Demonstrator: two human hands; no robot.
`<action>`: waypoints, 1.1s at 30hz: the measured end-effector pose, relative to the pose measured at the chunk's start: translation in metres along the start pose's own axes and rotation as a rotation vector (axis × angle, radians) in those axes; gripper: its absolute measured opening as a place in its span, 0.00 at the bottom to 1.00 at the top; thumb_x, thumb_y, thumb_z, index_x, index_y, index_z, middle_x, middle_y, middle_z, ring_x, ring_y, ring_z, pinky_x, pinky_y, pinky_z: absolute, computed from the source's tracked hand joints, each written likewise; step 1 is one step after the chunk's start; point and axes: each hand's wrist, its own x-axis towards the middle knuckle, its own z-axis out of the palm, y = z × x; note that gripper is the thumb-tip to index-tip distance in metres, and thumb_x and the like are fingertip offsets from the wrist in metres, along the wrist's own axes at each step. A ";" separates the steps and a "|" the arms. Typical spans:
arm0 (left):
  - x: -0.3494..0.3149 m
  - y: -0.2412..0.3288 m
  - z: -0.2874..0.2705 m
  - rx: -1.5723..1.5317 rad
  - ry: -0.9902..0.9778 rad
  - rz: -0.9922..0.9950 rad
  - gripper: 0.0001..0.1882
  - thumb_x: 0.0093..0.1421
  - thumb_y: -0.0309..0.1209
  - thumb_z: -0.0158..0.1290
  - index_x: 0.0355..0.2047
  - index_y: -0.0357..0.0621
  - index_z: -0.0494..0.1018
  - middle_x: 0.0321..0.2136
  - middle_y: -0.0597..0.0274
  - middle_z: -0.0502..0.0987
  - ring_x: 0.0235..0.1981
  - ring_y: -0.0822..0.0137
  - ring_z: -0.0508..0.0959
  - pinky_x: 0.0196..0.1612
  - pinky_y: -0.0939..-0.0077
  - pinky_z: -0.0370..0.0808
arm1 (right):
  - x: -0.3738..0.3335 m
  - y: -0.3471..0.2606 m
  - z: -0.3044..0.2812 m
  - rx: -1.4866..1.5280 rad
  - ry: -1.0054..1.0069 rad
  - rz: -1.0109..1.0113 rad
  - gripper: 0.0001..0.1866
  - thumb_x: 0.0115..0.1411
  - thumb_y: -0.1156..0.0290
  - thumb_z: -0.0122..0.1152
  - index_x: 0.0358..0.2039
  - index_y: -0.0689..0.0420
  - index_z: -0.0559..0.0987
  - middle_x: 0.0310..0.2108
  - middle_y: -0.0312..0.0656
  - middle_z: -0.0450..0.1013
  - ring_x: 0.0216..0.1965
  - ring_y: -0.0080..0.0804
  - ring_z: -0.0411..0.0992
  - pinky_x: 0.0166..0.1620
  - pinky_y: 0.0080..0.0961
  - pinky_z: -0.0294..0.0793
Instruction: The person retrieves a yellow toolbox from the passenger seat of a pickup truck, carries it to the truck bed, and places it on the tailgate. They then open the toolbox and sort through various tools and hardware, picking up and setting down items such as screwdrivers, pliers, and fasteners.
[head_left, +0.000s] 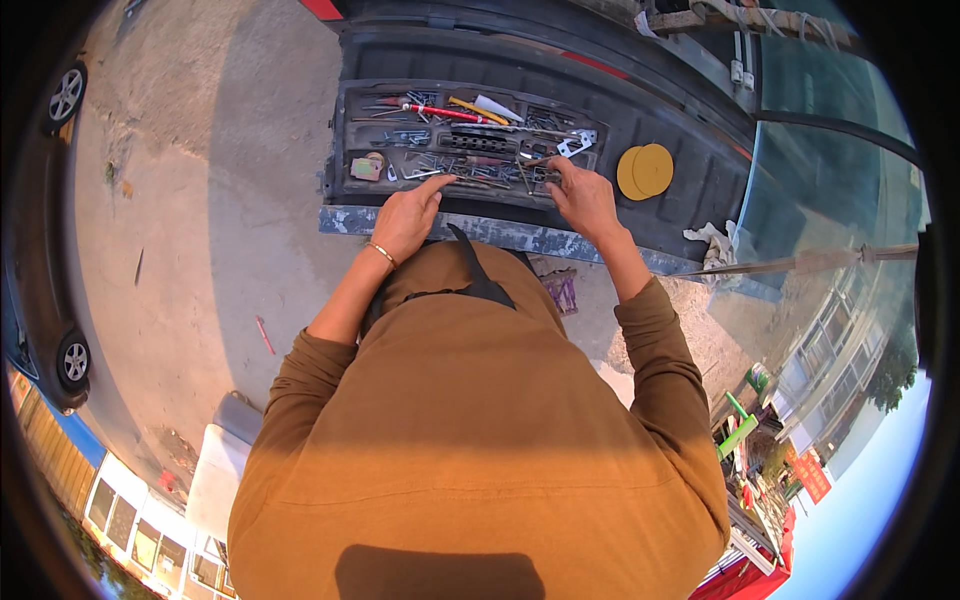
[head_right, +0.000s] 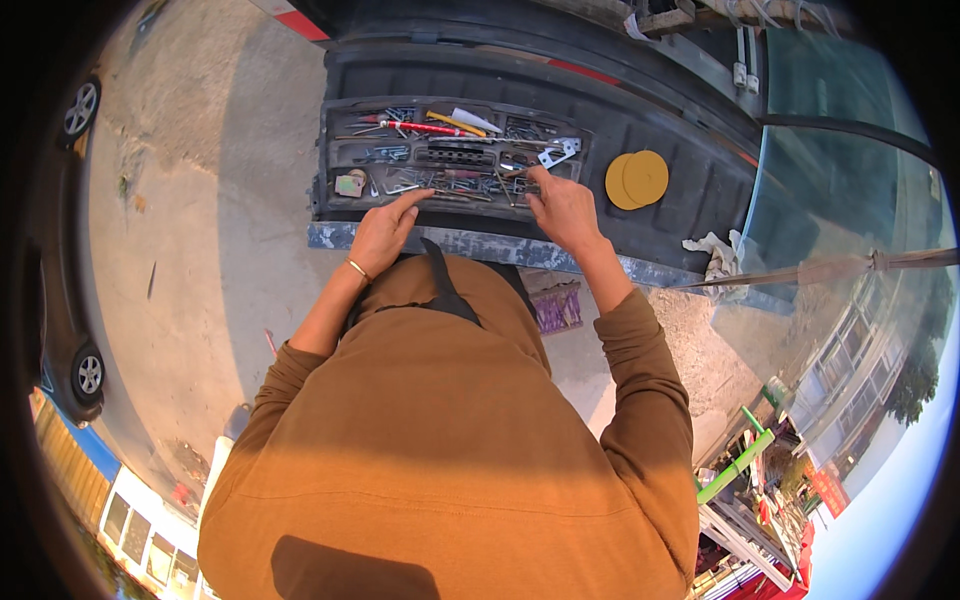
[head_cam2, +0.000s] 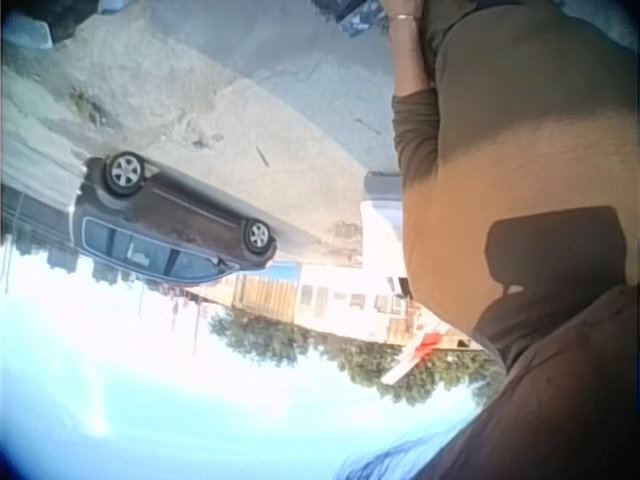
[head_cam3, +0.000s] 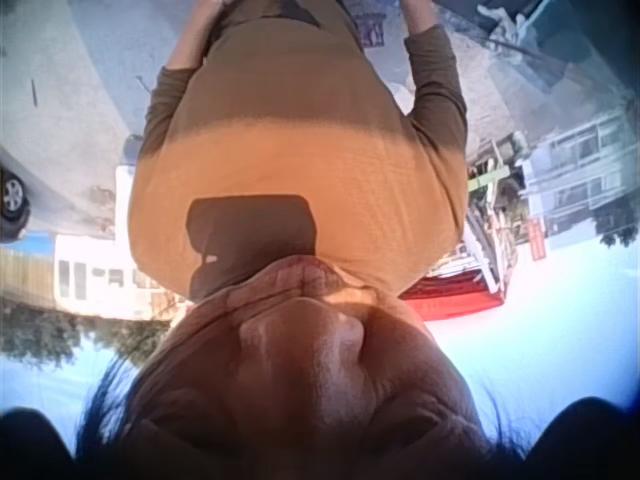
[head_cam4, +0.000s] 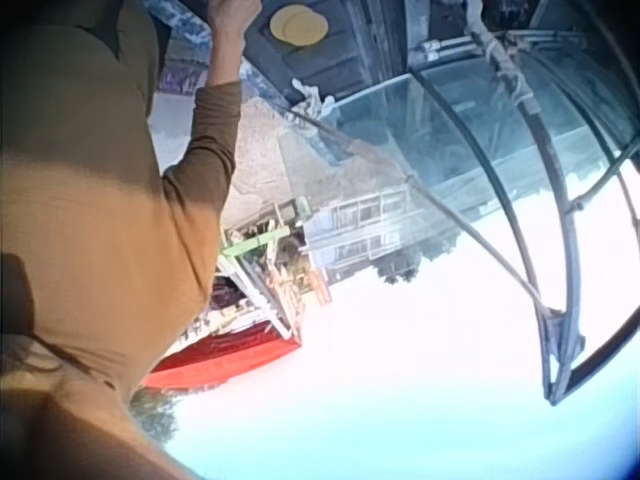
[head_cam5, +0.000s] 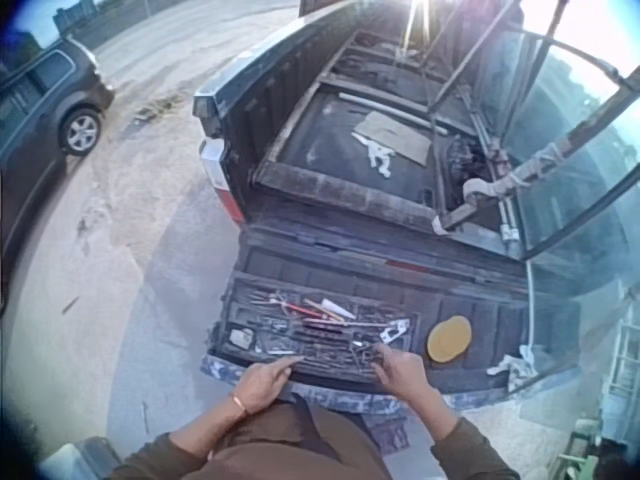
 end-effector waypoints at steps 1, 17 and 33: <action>0.001 0.000 0.001 -0.001 0.006 0.022 0.19 0.72 0.30 0.48 0.60 0.57 0.77 0.31 0.42 0.81 0.34 0.38 0.79 0.40 0.47 0.74 | -0.002 -0.001 0.005 0.015 0.023 -0.025 0.14 0.60 0.71 0.68 0.46 0.53 0.77 0.35 0.47 0.82 0.37 0.54 0.80 0.37 0.48 0.77; 0.003 0.000 0.003 0.029 -0.035 0.013 0.19 0.72 0.30 0.49 0.60 0.56 0.77 0.32 0.42 0.82 0.36 0.38 0.80 0.41 0.46 0.74 | -0.044 0.012 0.023 0.197 0.325 0.010 0.08 0.60 0.75 0.71 0.36 0.55 0.78 0.19 0.40 0.68 0.19 0.37 0.70 0.25 0.31 0.68; 0.005 -0.006 0.011 0.074 -0.041 0.027 0.18 0.72 0.32 0.48 0.60 0.55 0.77 0.32 0.42 0.82 0.37 0.37 0.80 0.43 0.42 0.73 | -0.062 -0.033 0.023 0.127 0.310 -0.064 0.07 0.59 0.77 0.66 0.35 0.56 0.77 0.28 0.43 0.77 0.29 0.47 0.78 0.32 0.38 0.76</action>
